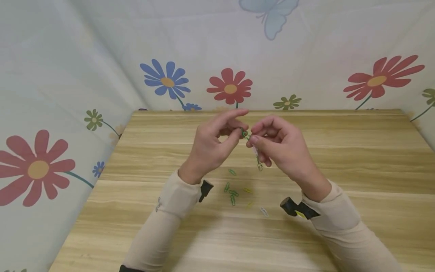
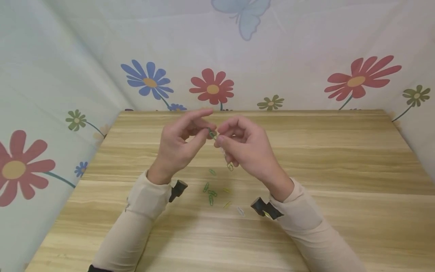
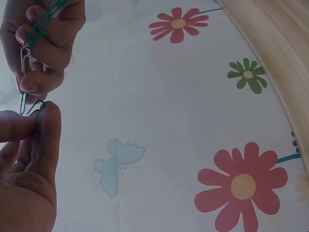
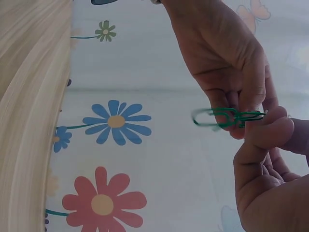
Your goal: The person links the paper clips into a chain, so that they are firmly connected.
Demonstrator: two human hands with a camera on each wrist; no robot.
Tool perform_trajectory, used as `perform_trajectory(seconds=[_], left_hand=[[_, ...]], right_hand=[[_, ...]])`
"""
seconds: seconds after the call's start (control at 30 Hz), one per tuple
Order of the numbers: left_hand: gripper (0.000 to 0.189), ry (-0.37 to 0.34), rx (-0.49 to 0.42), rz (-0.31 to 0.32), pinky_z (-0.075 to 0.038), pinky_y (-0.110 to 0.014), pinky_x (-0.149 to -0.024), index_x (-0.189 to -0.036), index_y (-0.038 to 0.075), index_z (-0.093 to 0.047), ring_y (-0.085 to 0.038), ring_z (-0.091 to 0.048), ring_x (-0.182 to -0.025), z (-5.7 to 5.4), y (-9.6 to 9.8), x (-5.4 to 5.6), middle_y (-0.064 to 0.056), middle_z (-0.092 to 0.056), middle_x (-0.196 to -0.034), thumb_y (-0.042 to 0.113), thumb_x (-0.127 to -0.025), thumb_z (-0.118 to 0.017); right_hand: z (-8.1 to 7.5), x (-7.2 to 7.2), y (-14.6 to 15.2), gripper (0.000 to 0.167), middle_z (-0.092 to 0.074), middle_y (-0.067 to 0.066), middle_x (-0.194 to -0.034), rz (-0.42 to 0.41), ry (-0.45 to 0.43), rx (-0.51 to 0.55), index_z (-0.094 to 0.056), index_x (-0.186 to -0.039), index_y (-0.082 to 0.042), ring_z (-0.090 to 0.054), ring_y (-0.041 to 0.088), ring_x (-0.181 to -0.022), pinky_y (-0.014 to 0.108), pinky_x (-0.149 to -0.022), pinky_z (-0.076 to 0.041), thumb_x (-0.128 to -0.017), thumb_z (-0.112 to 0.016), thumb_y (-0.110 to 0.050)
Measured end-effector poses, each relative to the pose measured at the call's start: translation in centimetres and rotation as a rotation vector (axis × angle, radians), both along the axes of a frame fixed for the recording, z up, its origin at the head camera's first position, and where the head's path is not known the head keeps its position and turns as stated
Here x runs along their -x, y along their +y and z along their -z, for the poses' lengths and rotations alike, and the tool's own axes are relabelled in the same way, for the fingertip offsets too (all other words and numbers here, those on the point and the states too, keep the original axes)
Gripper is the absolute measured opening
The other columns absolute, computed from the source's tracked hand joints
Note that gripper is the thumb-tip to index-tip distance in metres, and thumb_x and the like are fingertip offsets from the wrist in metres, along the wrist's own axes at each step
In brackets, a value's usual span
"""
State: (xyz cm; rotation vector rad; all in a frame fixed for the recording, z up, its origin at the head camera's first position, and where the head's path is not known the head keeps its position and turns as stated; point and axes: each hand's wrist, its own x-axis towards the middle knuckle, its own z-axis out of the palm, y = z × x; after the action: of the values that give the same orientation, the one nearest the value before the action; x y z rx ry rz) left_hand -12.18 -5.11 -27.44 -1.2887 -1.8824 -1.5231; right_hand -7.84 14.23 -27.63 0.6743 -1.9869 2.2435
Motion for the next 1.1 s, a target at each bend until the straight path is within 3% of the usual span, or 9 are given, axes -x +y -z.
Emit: perform_trajectory(seconds=[0.33, 0.73, 0.93, 1.1], left_hand=[[0.037, -0.019, -0.042, 0.008, -0.06, -0.033, -0.07, -0.124, -0.012, -0.058, -0.022, -0.071, -0.078, -0.6, 0.0, -0.7, -0.016, -0.071, -0.088, -0.018, -0.088, -0.061], [0.033, -0.186, -0.076, 0.071, -0.06, -0.041, -0.072, -0.122, -0.01, -0.061, -0.025, -0.07, -0.083, -1.0, -0.4, -0.9, -0.015, -0.068, -0.09, -0.015, -0.089, -0.062], [0.029, -0.176, -0.035, 0.053, -0.059, -0.039, -0.07, -0.119, -0.009, -0.065, -0.022, -0.069, -0.087, -1.1, -0.3, -1.1, -0.014, -0.069, -0.099, -0.012, -0.09, -0.066], [0.027, -0.172, -0.042, 0.058, -0.059, -0.037, -0.066, -0.114, -0.01, -0.066, -0.022, -0.068, -0.084, -1.1, -0.2, -1.2, -0.015, -0.069, -0.098, -0.014, -0.088, -0.069]], right_hand=[[-0.1, -0.3, -0.1, 0.011, -0.064, 0.018, -0.081, 0.001, -0.016, -0.059, -0.055, -0.101, 0.004, -0.051, 0.02, -0.049, 0.027, -0.041, -0.042, -0.092, -0.06, 0.008], [-0.3, -0.2, 0.3, 0.01, -0.065, 0.02, -0.086, -0.04, -0.006, -0.136, -0.059, -0.105, 0.004, -0.054, 0.023, -0.052, 0.028, -0.042, -0.045, -0.096, -0.061, 0.003], [-0.5, -0.4, 0.4, 0.005, -0.066, 0.012, -0.085, 0.025, 0.063, -0.222, -0.065, -0.102, 0.0, -0.055, 0.022, -0.052, 0.03, -0.042, -0.045, -0.097, -0.063, -0.003], [-0.5, -0.5, 0.3, 0.003, -0.061, 0.01, -0.072, 0.053, 0.113, -0.237, -0.067, -0.098, -0.002, -0.053, 0.022, -0.049, 0.029, -0.041, -0.042, -0.097, -0.063, -0.002]])
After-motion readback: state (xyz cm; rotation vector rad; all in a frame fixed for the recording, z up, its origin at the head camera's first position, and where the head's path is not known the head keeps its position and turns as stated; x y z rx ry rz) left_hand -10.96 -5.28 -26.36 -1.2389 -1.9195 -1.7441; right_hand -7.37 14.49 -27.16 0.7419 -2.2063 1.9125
